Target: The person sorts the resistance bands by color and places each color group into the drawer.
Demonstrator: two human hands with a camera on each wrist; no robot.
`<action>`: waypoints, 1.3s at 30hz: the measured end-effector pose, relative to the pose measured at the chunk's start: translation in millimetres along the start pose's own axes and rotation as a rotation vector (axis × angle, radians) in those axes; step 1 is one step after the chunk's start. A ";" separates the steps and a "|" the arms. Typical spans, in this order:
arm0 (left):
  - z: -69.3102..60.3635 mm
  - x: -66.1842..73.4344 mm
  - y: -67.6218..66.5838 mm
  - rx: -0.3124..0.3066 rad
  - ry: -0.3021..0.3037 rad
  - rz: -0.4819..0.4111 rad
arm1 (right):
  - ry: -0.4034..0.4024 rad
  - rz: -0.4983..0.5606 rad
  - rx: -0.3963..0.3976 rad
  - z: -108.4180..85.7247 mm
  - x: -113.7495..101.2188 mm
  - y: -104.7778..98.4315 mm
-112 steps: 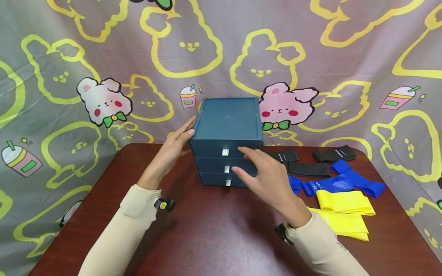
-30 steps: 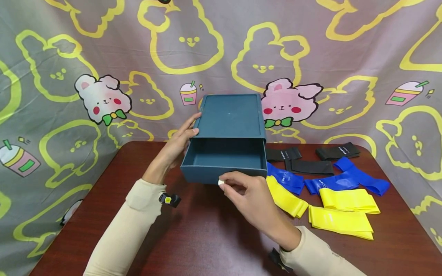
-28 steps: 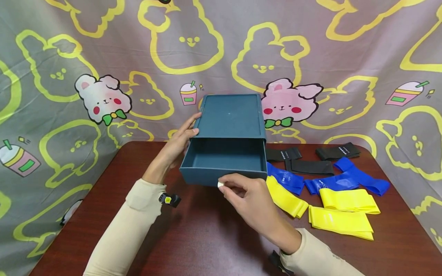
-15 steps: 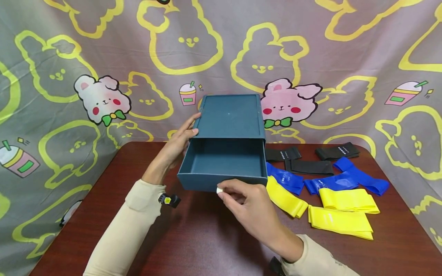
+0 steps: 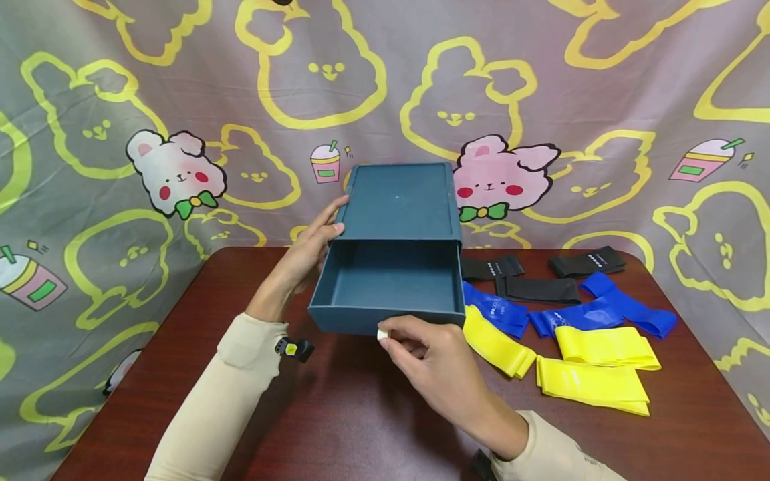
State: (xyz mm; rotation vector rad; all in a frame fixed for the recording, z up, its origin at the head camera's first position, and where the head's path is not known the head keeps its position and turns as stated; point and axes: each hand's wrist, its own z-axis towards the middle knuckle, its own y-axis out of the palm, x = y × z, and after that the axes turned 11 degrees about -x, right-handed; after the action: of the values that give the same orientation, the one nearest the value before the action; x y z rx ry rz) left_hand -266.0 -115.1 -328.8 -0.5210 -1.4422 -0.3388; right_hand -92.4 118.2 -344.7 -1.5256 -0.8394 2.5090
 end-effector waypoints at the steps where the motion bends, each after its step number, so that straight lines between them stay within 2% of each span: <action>1: -0.1 0.1 0.0 -0.001 0.002 0.001 | -0.003 -0.001 0.000 0.0 0.1 0.1; 11: -0.4 0.6 0.5 0.007 -0.008 0.013 | -0.020 -0.004 0.006 1.0 0.6 0.4; 16: -1.2 0.9 0.2 0.002 -0.011 -0.005 | -0.005 -0.050 0.017 -2.7 0.0 -2.0; 24: -0.9 1.7 0.1 -0.005 -0.009 -0.002 | 0.001 -0.129 0.055 -20.3 -4.3 -20.8; 33: -0.8 0.5 -0.2 0.000 -0.012 0.020 | 0.110 -0.246 0.180 -58.6 10.8 -48.4; 39: -0.8 0.2 -0.3 0.002 -0.008 0.016 | 0.195 -0.315 0.195 -70.5 27.6 -64.1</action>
State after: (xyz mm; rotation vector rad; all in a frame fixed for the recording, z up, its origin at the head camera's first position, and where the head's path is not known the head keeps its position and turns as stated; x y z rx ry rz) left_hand -265.4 -115.7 -328.6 -0.5327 -1.4447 -0.3225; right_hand -59.6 210.7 -359.7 -1.4202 -0.7172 2.1119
